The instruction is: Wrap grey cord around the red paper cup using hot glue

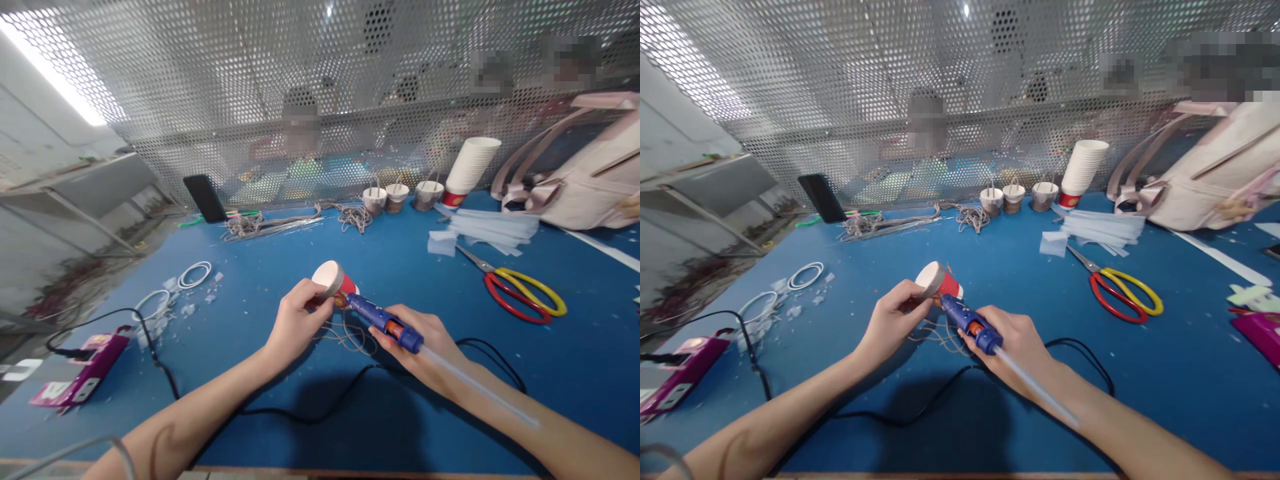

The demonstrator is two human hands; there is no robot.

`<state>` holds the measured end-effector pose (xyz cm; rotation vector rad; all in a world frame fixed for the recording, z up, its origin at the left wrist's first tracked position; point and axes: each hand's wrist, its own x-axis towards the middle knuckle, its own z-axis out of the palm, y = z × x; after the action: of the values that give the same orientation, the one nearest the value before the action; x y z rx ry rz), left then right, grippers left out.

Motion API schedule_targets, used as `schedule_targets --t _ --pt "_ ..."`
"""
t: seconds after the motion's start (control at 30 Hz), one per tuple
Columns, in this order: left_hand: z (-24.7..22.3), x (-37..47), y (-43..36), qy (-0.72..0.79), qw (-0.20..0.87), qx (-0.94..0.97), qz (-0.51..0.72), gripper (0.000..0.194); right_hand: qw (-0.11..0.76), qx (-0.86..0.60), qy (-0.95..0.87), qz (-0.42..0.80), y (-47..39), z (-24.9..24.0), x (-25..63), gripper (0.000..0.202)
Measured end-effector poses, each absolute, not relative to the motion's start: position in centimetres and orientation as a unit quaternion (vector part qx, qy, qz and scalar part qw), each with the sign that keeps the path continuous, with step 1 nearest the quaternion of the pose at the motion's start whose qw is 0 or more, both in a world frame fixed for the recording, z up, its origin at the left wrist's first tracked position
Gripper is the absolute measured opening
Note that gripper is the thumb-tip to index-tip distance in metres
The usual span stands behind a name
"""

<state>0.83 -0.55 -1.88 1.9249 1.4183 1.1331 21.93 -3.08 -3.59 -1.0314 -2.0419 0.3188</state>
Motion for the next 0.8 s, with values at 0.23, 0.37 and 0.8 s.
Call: schedule_targets --t 0.23,0.37,0.8 --pt "-1.77 0.82 -0.57 0.514 0.249 0.707 0.417 0.01 0.395 -0.393 -0.823 0.113 -3.15 -3.34 22.14 0.015" --pt "-1.62 0.91 -0.61 0.516 0.25 0.706 0.416 0.01 0.394 -0.387 -0.828 0.095 -3.16 -3.52 22.11 0.014" --pt "-1.21 0.92 -0.72 0.534 0.267 0.695 0.402 0.01 0.403 -0.39 -0.823 0.094 -3.1 -3.09 22.4 0.016"
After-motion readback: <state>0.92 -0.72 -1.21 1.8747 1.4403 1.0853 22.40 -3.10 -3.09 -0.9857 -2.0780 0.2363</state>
